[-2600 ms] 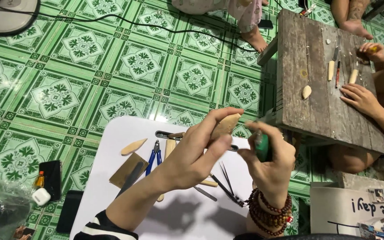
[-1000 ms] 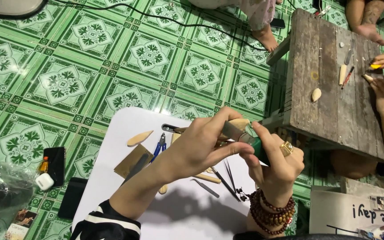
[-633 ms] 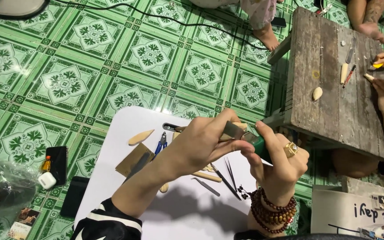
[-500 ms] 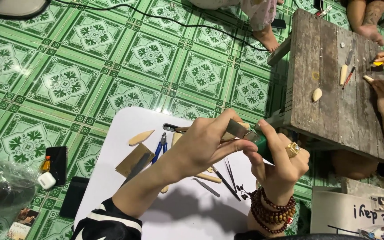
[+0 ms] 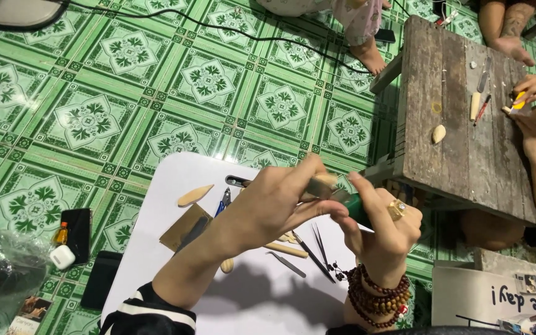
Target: Carving a small wooden piece into a specific shape using a hand-held carving knife.
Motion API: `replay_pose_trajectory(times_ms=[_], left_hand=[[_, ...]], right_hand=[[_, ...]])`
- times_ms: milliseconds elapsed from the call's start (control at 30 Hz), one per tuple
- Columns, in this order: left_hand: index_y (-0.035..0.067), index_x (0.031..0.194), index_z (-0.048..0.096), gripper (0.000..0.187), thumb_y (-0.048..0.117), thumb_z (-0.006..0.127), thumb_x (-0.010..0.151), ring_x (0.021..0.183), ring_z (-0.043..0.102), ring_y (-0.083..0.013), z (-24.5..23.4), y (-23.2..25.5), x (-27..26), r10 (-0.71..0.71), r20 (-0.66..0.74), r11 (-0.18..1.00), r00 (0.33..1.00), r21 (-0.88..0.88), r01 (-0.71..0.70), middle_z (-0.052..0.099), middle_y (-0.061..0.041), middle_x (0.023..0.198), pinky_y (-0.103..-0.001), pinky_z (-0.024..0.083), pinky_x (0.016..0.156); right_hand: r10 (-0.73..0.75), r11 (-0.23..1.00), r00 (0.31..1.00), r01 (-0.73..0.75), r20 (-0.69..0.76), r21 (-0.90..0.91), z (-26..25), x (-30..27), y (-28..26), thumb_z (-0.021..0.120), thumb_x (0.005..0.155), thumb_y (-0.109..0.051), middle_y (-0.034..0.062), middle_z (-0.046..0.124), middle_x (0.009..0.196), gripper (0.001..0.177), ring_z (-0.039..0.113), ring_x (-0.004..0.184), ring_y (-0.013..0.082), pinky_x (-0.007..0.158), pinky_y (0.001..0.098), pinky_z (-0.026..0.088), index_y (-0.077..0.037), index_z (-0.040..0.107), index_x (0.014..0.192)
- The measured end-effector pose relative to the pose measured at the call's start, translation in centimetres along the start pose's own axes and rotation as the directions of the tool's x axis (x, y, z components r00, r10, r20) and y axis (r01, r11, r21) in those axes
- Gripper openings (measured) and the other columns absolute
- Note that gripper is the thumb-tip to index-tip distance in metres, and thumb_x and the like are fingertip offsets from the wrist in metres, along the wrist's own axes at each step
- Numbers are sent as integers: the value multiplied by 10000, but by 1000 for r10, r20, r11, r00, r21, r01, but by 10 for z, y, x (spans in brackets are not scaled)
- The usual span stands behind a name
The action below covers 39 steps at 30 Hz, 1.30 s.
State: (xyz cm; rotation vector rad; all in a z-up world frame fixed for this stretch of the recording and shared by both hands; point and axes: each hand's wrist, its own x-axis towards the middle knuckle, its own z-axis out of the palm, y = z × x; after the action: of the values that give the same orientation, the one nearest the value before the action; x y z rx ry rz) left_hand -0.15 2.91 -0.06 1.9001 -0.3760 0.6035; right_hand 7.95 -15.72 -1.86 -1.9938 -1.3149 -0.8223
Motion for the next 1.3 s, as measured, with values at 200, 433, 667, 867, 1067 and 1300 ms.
replay_pose_trajectory(times_ms=[200,433,667,867,1067,1300], left_hand=[[52,903,556,280,305,670,935,393,454,-106,12,-1,2,-24,-79,998,997,57,29,559,10,540,-275,332,372],[77,1036,566,190,262,557,997,441,502,-115,8,9,5,-84,20,995,996,52,83,639,0,663,-263,375,412],[42,739,592,218,194,648,884,491,358,-118,5,10,2,-149,-93,989,984,-25,148,467,13,546,-266,313,483],[161,633,563,364,333,698,925,399,287,-102,18,-11,0,-39,-169,997,985,52,49,251,61,404,-207,352,406],[131,742,630,269,270,664,970,405,327,-107,26,-5,7,-65,-142,998,988,0,66,294,28,398,-224,393,446],[80,1050,623,140,200,560,1012,600,491,-99,23,-1,5,-127,-15,943,992,-313,116,529,0,619,-304,535,587]], right_hand=[[8,990,993,-24,-116,-139,7,-10,20,637,1005,-334,128,753,858,517,589,564,144,508,272,435,102,652,1282],[250,965,959,-258,-132,-44,-6,-2,9,463,1048,-401,169,688,867,597,520,643,196,671,317,449,118,669,1259],[477,856,852,-506,215,103,-15,25,0,775,829,-152,70,702,763,426,571,550,162,512,295,464,-40,671,1226],[507,841,819,-538,269,52,-21,17,10,758,883,-333,139,717,674,425,690,593,372,580,389,512,-131,708,1253],[446,869,868,-479,219,126,-27,13,17,770,887,-274,148,732,766,435,699,688,349,647,375,525,-105,697,1282],[190,974,981,-194,37,121,-27,-6,27,785,849,-431,1,723,842,430,685,670,263,716,332,545,-157,749,1179]])
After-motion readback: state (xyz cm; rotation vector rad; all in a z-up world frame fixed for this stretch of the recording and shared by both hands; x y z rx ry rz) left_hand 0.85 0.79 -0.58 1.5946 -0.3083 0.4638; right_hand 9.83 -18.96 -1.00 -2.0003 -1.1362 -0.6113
